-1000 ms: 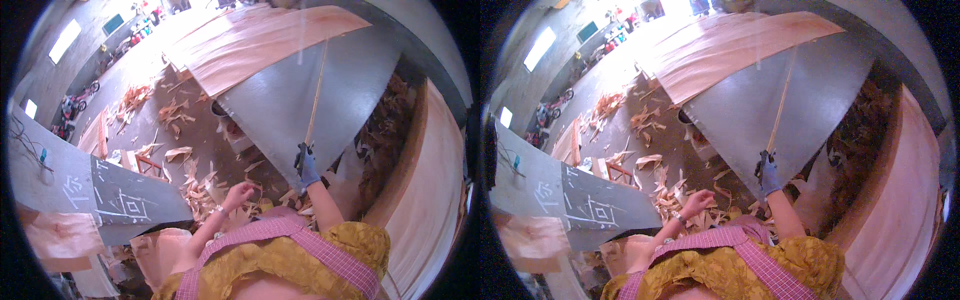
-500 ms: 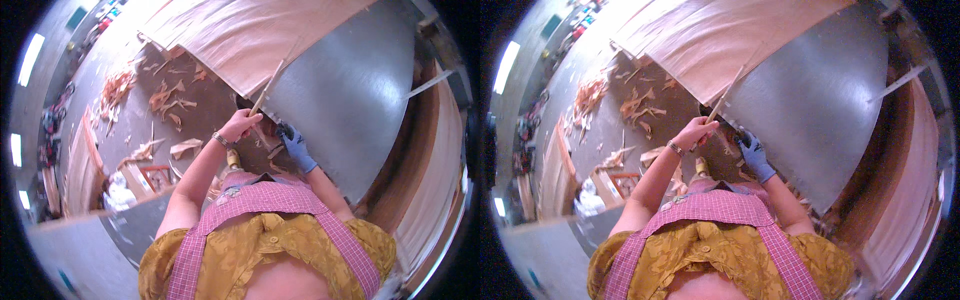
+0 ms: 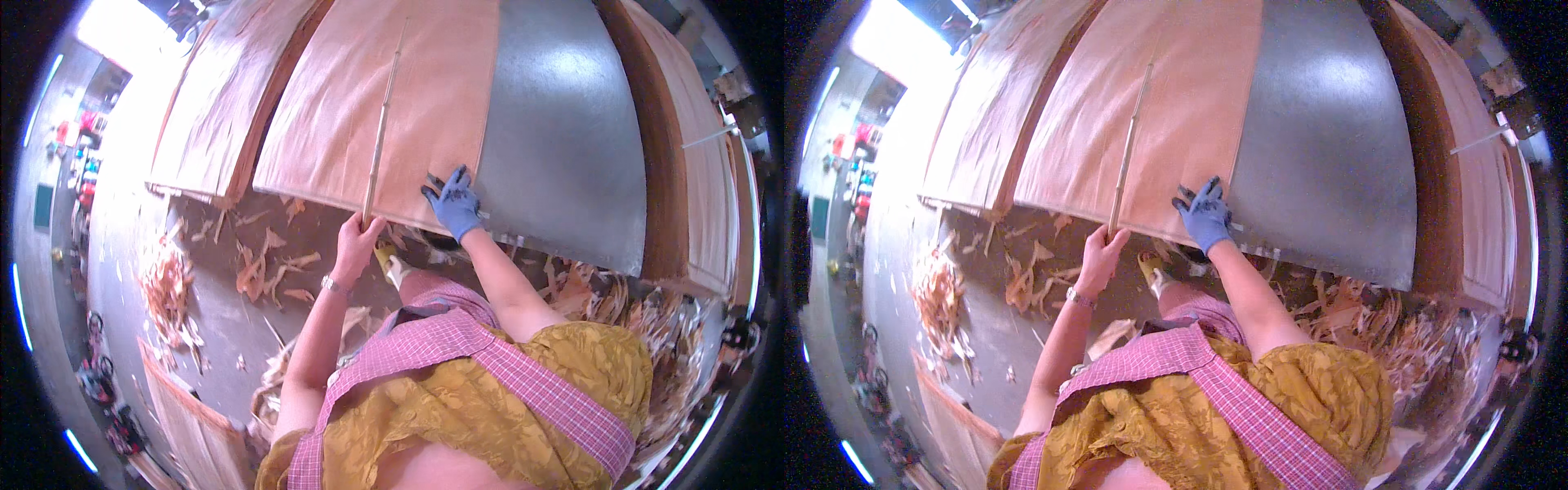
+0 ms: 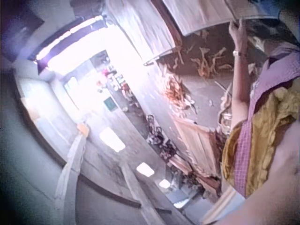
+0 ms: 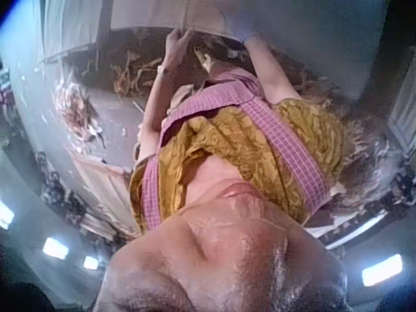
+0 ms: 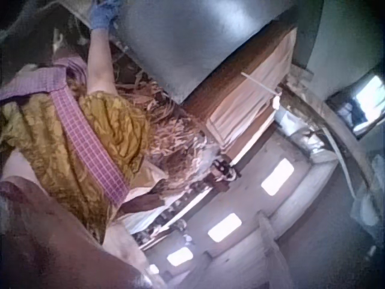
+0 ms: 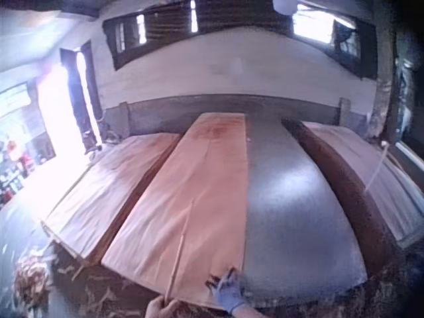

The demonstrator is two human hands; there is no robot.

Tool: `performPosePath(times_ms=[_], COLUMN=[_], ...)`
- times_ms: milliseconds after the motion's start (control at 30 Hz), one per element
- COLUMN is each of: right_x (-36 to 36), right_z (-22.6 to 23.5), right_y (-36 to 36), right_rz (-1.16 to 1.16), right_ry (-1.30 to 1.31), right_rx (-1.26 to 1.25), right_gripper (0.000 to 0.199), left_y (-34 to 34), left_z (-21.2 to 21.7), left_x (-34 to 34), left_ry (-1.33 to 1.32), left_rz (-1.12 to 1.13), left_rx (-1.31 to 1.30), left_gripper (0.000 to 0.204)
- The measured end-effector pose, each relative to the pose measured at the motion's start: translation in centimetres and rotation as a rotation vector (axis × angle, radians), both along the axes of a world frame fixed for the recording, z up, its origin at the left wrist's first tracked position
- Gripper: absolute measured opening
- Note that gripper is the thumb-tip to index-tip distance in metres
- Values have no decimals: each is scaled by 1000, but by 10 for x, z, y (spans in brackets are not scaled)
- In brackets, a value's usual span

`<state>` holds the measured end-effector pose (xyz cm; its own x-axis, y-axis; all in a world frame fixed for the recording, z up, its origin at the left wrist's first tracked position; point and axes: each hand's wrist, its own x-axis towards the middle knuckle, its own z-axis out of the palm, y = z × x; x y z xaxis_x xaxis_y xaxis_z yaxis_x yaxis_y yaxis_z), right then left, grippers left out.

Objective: The person handles thin sheets of wood veneer, using a knife to trim away damaged sections and applying small adhesive strips to repair or mark the material.

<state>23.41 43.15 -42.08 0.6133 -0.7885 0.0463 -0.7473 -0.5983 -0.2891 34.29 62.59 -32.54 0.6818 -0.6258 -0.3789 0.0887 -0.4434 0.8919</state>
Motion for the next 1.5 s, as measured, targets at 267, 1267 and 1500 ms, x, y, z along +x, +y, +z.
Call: performPosePath(times_ms=[267, 1267, 1500], right_x=[10, 628, 555], right_z=[-5, 91, 124], right_y=[6, 144, 158], right_rz=[-178, 95, -10], right_ry=[20, -679, -543], right_rx=[204, 941, 992], right_gripper=[92, 54, 49], left_y=[13, 108, 118], left_z=[-27, -106, -124], left_x=[134, 417, 412], left_ry=[140, 837, 1224], left_rz=[-109, -320, -6], left_rx=[4, -291, -205], left_gripper=[24, 18, 27])
